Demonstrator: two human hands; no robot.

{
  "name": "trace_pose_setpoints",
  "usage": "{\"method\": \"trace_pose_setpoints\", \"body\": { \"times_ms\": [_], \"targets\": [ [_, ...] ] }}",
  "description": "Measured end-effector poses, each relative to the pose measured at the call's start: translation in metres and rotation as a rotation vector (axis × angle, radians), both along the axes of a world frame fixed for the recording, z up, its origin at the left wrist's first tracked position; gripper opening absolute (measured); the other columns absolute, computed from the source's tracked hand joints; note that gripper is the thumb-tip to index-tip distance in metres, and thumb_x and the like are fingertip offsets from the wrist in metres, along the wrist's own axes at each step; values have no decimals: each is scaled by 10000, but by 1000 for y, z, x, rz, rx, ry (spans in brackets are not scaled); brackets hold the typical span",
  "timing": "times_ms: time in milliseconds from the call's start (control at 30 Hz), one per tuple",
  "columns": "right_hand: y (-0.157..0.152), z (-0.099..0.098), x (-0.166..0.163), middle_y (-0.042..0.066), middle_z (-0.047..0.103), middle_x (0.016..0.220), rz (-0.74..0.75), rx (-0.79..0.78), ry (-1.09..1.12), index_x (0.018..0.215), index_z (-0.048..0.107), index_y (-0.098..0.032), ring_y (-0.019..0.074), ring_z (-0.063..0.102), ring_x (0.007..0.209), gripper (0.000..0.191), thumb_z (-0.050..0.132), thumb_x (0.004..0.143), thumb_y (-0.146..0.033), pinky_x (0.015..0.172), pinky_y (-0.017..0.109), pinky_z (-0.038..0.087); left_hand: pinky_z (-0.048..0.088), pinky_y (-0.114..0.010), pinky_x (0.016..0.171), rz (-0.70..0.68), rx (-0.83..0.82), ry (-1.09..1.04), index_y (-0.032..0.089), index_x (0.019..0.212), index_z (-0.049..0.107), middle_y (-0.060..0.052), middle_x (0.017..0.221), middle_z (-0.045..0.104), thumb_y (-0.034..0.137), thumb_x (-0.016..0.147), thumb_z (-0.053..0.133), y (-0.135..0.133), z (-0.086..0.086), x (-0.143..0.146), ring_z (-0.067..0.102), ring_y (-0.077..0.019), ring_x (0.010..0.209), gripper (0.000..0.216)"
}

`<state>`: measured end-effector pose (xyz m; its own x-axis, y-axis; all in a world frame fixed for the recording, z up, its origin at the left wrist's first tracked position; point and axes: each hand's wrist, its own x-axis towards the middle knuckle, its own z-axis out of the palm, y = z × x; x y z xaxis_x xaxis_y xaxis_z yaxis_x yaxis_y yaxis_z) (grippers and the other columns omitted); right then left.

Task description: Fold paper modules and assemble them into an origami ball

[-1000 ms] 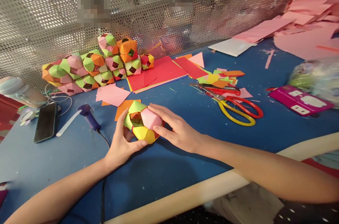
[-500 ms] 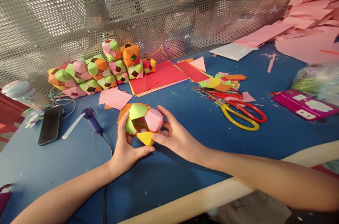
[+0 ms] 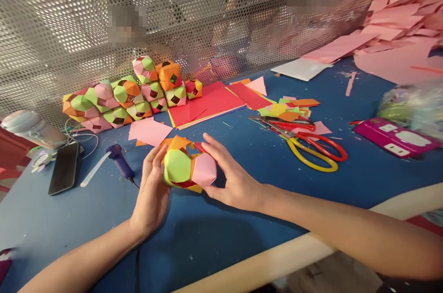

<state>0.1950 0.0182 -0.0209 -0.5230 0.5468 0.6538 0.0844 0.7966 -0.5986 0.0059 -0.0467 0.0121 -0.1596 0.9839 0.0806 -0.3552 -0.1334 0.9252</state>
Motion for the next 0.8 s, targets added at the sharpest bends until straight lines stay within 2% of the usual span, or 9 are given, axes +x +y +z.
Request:
{"method": "trace_pose_setpoints", "body": {
  "times_ms": [200,333,400,500,633,800],
  "targets": [
    [5,-3,3,104,83,1620,49,72,-55,1538,80,-304,295,146,1485,950,611,775,-108,1147,529,318,500,-388,942,-128,-169,-14,328,1394,421,-38,1499,431,412,858,589,3,4,-5,463,-299,1314,568],
    [8,-2,6,83,17,1629,87,96,-78,1542,48,-315,306,141,1485,986,602,762,-78,1144,540,314,490,-435,963,-177,-195,-7,331,1428,386,-31,1458,479,371,812,573,4,1,-7,505,-313,1270,646],
    [8,-1,7,79,-10,1631,114,108,-81,1543,31,-317,319,129,1485,995,648,783,-138,1145,547,304,491,-454,959,-185,-205,-24,338,1453,350,-32,1439,498,362,794,556,3,0,-7,529,-318,1240,690],
    [8,1,7,69,-33,1633,144,108,-64,1545,24,-321,329,93,1488,1030,726,790,-319,1157,548,274,500,-447,942,-186,-182,-36,353,1456,344,-18,1470,459,356,775,545,1,-3,-7,526,-319,1237,710],
    [7,2,8,77,16,1634,120,89,-25,1547,37,-304,301,102,1490,974,692,828,-368,1169,519,262,495,-445,950,-202,-111,-2,380,1431,369,14,1518,387,358,762,544,-1,-10,-7,497,-319,1265,692],
    [9,1,8,105,74,1627,156,124,-60,1550,46,-278,296,145,1484,968,687,830,-367,1166,520,272,459,-463,1007,-223,-118,-29,370,1407,393,15,1524,367,293,753,551,0,-16,-8,482,-313,1285,677]
  ]
}}
